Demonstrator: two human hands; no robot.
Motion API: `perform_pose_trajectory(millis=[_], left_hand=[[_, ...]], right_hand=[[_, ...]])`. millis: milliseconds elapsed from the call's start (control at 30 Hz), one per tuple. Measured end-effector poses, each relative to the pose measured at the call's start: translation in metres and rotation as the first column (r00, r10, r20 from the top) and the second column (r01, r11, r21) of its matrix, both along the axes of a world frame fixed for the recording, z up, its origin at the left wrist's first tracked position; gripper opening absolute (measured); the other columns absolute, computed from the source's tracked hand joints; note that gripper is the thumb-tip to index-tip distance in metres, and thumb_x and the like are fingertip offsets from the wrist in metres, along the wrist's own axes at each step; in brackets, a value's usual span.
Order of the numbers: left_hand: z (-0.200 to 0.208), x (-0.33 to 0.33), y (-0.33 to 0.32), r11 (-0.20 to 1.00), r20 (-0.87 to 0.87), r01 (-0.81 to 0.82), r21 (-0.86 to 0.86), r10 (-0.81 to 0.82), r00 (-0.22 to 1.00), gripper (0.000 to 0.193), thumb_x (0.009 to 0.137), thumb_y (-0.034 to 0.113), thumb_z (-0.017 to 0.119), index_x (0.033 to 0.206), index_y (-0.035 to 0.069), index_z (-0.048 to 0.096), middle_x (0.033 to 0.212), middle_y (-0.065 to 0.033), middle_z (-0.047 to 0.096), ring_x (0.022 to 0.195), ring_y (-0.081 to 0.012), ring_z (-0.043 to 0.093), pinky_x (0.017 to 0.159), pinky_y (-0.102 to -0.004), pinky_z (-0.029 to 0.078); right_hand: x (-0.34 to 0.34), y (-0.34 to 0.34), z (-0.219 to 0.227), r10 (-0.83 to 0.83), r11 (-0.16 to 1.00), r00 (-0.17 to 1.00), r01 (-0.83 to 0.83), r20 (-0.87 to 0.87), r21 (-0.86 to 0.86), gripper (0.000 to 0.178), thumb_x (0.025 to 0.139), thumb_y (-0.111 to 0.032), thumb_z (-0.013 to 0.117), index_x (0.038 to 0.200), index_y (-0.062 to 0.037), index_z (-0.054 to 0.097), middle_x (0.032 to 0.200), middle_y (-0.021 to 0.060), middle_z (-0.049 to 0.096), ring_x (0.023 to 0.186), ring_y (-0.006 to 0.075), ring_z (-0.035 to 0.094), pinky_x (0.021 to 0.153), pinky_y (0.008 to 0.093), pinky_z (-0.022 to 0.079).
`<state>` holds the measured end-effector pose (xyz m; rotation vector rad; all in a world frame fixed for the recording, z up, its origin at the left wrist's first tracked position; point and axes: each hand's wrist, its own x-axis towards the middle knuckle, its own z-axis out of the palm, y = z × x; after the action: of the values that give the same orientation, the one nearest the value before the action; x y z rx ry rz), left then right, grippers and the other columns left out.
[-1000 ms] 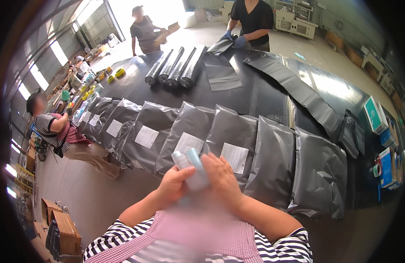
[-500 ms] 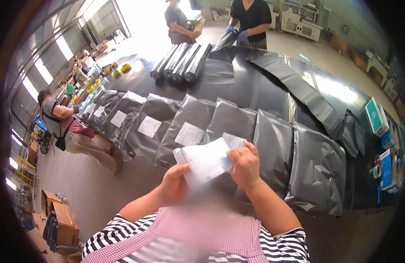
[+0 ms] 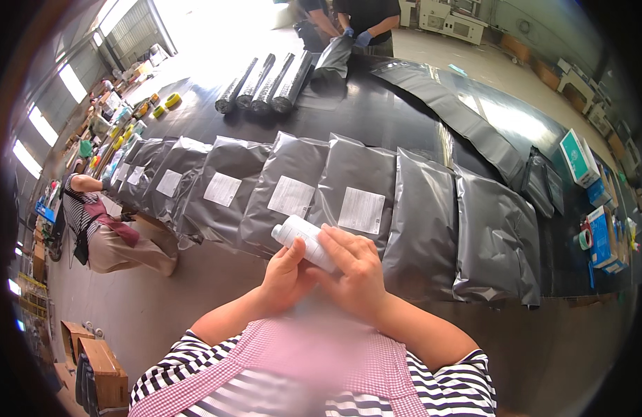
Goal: The person prepares shipping labels by hand, places them on black plastic bags, and then bundles multiple bags together inside a large clear plastic sheet on a workshop table.
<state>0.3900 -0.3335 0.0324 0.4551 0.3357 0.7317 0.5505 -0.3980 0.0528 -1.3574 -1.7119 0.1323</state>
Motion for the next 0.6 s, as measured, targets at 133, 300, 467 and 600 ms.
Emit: perform_pose_trajectory(millis=[133, 300, 467, 600], left_hand=[[-0.001, -0.001, -0.008, 0.989, 0.012, 0.074, 0.130, -0.076, 0.997, 0.034, 0.099, 0.015, 0.057, 0.130, 0.003, 0.049, 0.124, -0.0092, 0.058, 0.116, -0.0222, 0.057, 0.100, -0.0395, 0.046], [0.002, 0.011, -0.011, 0.974, 0.015, 0.050, 0.222, -0.055, 0.998, 0.029, 0.099, 0.007, 0.056, 0.127, 0.001, 0.052, 0.119, -0.0103, 0.062, 0.112, -0.0220, 0.060, 0.099, -0.0385, 0.046], [0.007, 0.035, -0.017, 0.927, -0.041, 0.022, 0.374, -0.007, 0.999, 0.022, 0.098, 0.004, 0.056, 0.119, 0.001, 0.060, 0.114, -0.0085, 0.066, 0.105, -0.0182, 0.062, 0.089, -0.0332, 0.050], [0.007, 0.062, -0.028, 0.880, -0.204, 0.058, 0.472, 0.045, 0.978, 0.017, 0.097, 0.005, 0.060, 0.113, 0.001, 0.064, 0.106, -0.0037, 0.067, 0.098, -0.0128, 0.062, 0.084, -0.0279, 0.049]], right_hand=[[-0.006, -0.007, -0.013, 0.105, 0.987, 0.848, -0.151, -0.520, -0.047, 0.052, 0.079, -0.003, 0.080, 0.128, -0.0013, 0.063, 0.129, 0.0152, 0.063, 0.117, 0.0219, 0.060, 0.101, 0.0316, 0.047], [0.002, -0.017, -0.006, 0.141, 0.984, 0.727, -0.180, -0.672, 0.012, 0.042, 0.081, 0.000, 0.077, 0.122, -0.0034, 0.067, 0.123, 0.0132, 0.065, 0.111, 0.0199, 0.063, 0.095, 0.0308, 0.050], [0.031, -0.024, -0.003, 0.116, 0.993, 0.816, -0.103, -0.566, 0.055, 0.034, 0.082, 0.000, 0.076, 0.115, -0.0038, 0.070, 0.112, 0.0113, 0.069, 0.100, 0.0186, 0.066, 0.087, 0.0294, 0.052], [0.066, -0.033, -0.012, 0.089, 0.996, 0.790, -0.086, -0.606, 0.035, 0.022, 0.086, -0.001, 0.073, 0.108, -0.0035, 0.073, 0.106, 0.0105, 0.070, 0.093, 0.0184, 0.067, 0.081, 0.0288, 0.053]])
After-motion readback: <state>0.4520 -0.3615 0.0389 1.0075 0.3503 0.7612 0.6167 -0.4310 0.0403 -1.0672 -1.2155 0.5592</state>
